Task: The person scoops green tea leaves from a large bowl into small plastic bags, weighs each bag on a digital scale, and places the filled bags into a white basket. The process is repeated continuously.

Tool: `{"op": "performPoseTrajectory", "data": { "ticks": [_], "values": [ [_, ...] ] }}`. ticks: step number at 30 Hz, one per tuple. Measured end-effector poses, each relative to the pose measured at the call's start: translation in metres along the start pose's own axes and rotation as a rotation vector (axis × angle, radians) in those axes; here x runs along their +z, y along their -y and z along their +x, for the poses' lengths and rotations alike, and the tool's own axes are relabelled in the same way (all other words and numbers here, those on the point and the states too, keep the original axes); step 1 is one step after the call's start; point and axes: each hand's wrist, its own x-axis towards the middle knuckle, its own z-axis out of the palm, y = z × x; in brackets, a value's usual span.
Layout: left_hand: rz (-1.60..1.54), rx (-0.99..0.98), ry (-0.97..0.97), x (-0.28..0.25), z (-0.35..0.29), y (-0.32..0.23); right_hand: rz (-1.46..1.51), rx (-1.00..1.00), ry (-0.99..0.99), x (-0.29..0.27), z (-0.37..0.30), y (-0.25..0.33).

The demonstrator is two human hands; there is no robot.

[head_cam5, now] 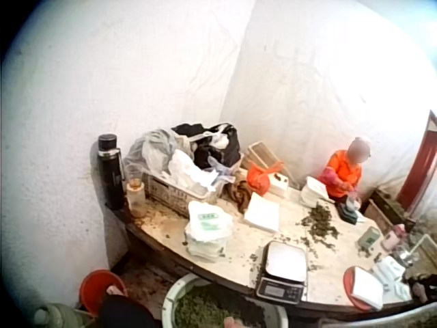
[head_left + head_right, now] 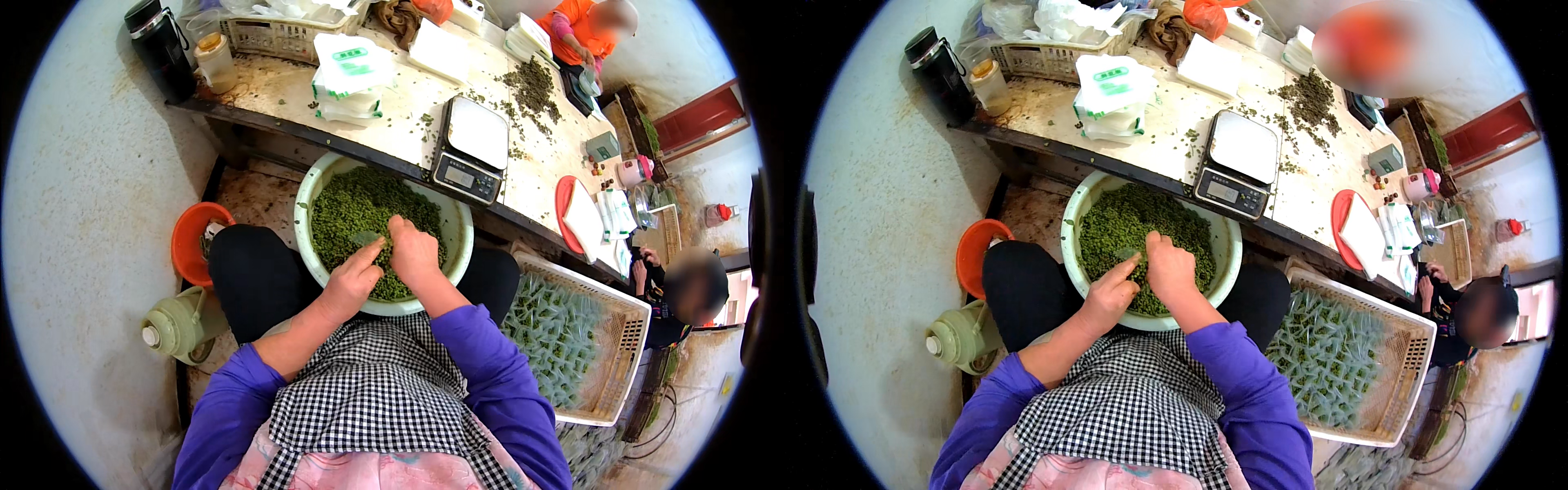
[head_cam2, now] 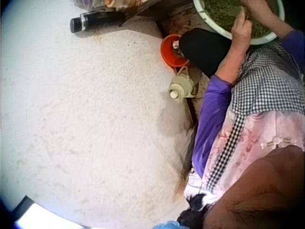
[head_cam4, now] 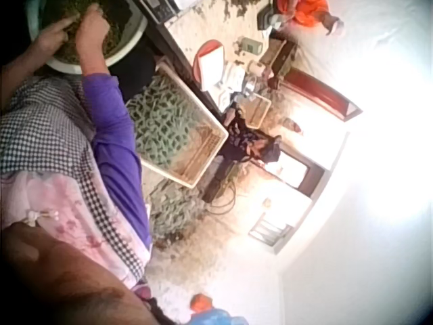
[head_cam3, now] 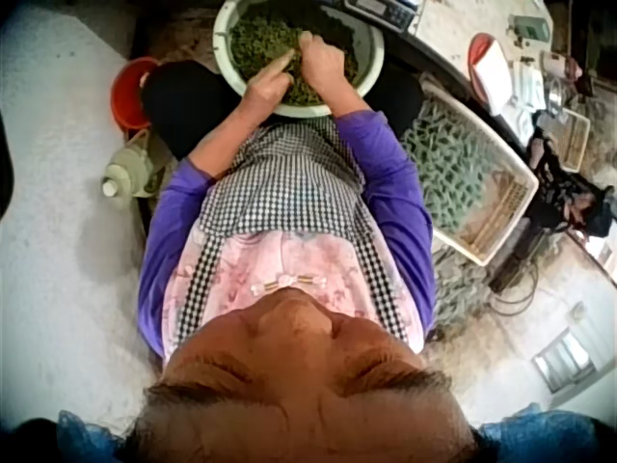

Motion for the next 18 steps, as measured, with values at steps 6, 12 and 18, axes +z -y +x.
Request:
{"op": "performPoseTrajectory", "data": {
  "ticks": [6, 12, 18],
  "values": [
    [-0.043, -0.143, -0.080, -0.005, 0.001, 0.005, 0.412, -0.201, -0.139, -0.029, -0.026, -0.009],
    [-0.120, -0.170, -0.108, -0.006, 0.003, 0.003, 0.233, -0.351, -0.247, -0.026, -0.045, -0.011],
    [-0.045, -0.128, -0.063, -0.005, 0.000, 0.002, 0.311, -0.001, -0.200, -0.019, -0.025, 0.001]
  ]
}}
